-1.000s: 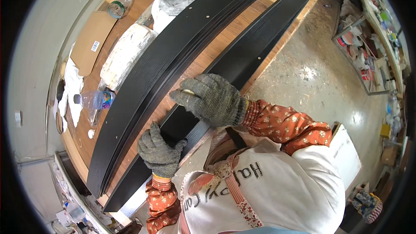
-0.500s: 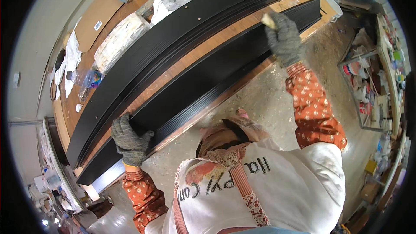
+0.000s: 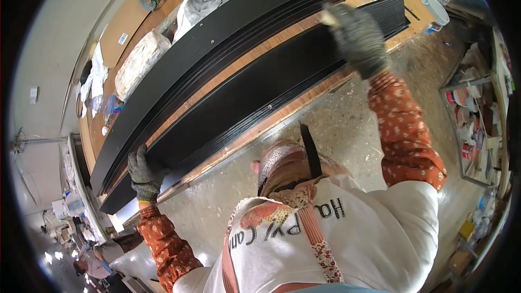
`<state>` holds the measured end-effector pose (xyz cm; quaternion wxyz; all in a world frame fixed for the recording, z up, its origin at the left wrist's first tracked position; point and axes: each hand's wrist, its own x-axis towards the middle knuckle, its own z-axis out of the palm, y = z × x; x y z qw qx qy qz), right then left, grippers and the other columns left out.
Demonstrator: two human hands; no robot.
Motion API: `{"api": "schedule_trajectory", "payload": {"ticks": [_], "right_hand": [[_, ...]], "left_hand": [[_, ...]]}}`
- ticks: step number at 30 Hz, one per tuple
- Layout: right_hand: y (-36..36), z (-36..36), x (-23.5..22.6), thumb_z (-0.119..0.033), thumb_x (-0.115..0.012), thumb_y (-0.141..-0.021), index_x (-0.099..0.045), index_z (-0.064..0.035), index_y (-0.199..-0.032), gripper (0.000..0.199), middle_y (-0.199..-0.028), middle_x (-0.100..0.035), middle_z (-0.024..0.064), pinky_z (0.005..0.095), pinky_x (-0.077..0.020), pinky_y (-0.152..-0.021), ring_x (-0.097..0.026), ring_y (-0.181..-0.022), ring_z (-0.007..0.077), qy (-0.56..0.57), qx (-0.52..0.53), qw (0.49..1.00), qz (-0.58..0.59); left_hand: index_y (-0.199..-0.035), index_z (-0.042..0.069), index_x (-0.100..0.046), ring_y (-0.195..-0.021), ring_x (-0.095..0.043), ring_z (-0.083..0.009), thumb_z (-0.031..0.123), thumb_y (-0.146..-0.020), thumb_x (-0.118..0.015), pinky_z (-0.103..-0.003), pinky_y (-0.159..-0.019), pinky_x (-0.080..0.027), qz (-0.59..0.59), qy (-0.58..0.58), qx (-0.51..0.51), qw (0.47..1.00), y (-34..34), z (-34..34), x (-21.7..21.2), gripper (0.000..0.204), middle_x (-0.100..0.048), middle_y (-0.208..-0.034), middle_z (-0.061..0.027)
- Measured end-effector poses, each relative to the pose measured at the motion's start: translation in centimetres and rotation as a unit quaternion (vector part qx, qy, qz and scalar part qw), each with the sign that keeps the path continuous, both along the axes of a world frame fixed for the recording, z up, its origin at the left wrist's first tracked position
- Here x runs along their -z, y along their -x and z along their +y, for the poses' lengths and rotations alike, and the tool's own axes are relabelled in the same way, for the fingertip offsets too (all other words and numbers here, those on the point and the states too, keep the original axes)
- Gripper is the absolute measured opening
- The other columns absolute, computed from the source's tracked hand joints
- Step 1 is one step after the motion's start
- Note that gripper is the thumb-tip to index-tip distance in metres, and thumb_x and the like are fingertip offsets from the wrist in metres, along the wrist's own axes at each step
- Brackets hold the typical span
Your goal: The person is cleaning and polishing long black wooden furniture components on a workbench using a cloth and liquid from a bottle.
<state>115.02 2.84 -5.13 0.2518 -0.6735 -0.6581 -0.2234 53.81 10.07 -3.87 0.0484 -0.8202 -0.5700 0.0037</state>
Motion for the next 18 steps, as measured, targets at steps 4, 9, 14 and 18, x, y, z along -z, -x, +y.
{"api": "schedule_trajectory", "payload": {"ticks": [4, 9, 14, 18], "right_hand": [[0.2, 0.2, 0.6, -0.012, -0.06, -0.092, -0.054, -0.0119, -0.133, 0.042, -0.124, -0.061, 0.0093, 0.0412, -0.0516, -0.093, -0.061, -0.11, 0.0266, -0.064, -0.068, 0.995, 0.03], [13.2, 1.2, 1.9, -0.017, -0.054, -0.092, -0.052, -0.0188, -0.14, 0.048, -0.127, -0.06, 0.0114, 0.0444, -0.0507, -0.092, -0.064, -0.102, 0.0314, 0.013, -0.201, 0.979, 0.011], [11.1, 1.4, 1.4, -0.018, -0.057, -0.089, -0.053, -0.0174, -0.137, 0.048, -0.124, -0.062, 0.0112, 0.0473, -0.0498, -0.093, -0.065, -0.101, 0.0287, 0.051, -0.15, 0.987, 0.008], [-2.2, -0.3, 1.6, -0.018, -0.059, -0.093, -0.056, -0.0128, -0.132, 0.04, -0.121, -0.064, 0.0106, 0.0445, -0.0484, -0.098, -0.061, -0.111, 0.0282, 0.032, -0.046, 0.998, 0.012]], "left_hand": [[-0.134, 0.01, -0.049, -0.123, -0.046, -0.0429, 0.032, -0.046, -0.093, -0.052, -0.105, -0.039, 0.023, -0.042, 0.026, 0.999, 0.2, -0.1, 0.2, 0.102, -0.051, -0.128, -0.0217], [-0.129, 0.007, -0.05, -0.118, -0.05, -0.0422, 0.033, -0.044, -0.093, -0.05, -0.103, -0.041, 0.027, -0.052, 0.024, 0.998, 0.1, 0.1, 0.9, 0.098, -0.054, -0.123, -0.0201], [-0.129, 0.007, -0.051, -0.117, -0.05, -0.0416, 0.033, -0.047, -0.091, -0.051, -0.103, -0.041, 0.027, -0.068, 0.067, 0.995, 0.0, 0.5, 0.7, 0.095, -0.054, -0.121, -0.0197], [-0.129, 0.007, -0.051, -0.118, -0.049, -0.0422, 0.033, -0.047, -0.09, -0.052, -0.104, -0.04, 0.012, -0.05, 0.062, 0.997, 1.1, 0.5, 0.9, 0.094, -0.054, -0.122, -0.0202]]}}
